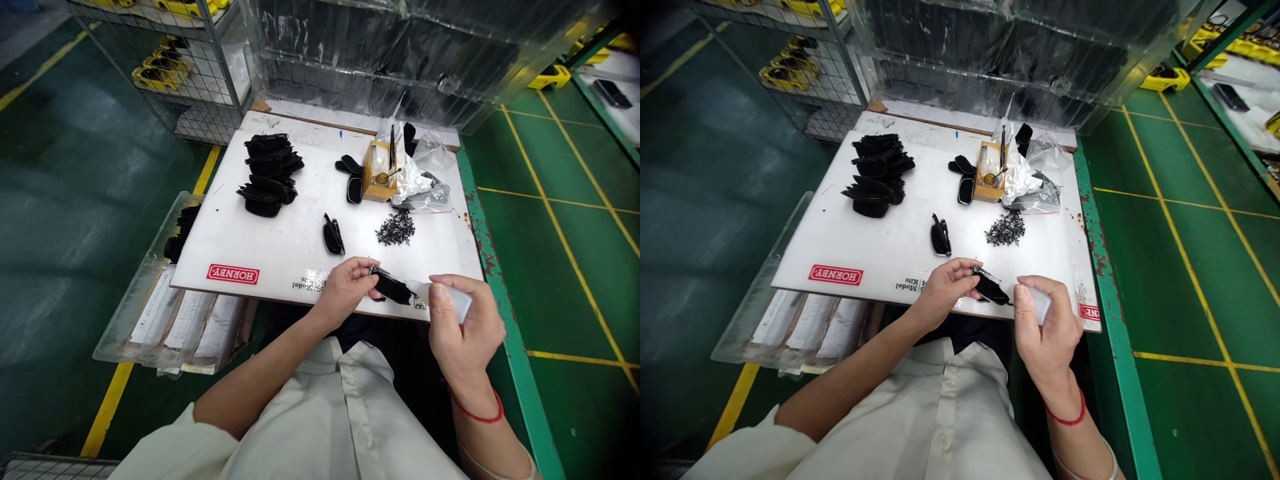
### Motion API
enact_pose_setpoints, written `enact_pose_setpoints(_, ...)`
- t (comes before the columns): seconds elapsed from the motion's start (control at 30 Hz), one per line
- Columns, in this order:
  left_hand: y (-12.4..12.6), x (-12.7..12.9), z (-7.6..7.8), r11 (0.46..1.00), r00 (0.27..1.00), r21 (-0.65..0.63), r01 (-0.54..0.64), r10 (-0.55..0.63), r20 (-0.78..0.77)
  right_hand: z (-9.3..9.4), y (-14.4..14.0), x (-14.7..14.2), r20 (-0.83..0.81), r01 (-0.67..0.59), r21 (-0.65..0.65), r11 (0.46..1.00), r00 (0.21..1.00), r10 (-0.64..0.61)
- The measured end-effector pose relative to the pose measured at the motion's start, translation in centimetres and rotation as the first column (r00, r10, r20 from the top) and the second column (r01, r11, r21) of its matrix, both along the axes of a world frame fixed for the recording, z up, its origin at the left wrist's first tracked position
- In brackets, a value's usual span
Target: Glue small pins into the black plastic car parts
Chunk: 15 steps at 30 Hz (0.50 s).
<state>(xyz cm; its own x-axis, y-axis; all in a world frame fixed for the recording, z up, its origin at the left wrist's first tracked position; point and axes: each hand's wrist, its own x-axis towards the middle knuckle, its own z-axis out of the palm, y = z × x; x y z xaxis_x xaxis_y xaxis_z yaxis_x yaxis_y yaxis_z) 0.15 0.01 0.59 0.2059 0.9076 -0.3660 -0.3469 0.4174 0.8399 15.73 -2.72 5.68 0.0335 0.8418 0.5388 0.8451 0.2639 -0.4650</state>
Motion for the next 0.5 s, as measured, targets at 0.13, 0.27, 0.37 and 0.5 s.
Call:
enact_pose_setpoints(0.13, -0.04, 0.02, -0.33, 1.000, 1.000, 0.012, 0.004, -0.004, 0.004, 0.16, 0.10, -0.05, -0.001, -0.016, 0.003, 1.000, 1.000, 0.016)
enact_pose_setpoints(0.27, -0.05, 0.06, -0.41, 1.000, 1.000, 0.014, -0.001, 0.001, 0.015, 0.19, 0.13, -0.04, 0.002, -0.010, -0.006, 1.000, 1.000, 0.010)
enact_pose_setpoints(0.37, -0.03, 0.07, -0.30, 1.000, 1.000, 0.009, -0.003, 0.002, 0.020, 0.10, 0.12, 0.00, -0.002, -0.009, -0.008, 1.000, 1.000, 0.009)
enact_pose_setpoints(0.5, -0.04, 0.06, -0.27, 1.000, 1.000, 0.007, -0.003, 0.003, 0.022, -0.15, 0.08, 0.05, -0.005, 0.013, -0.008, 1.000, 1.000, -0.013)
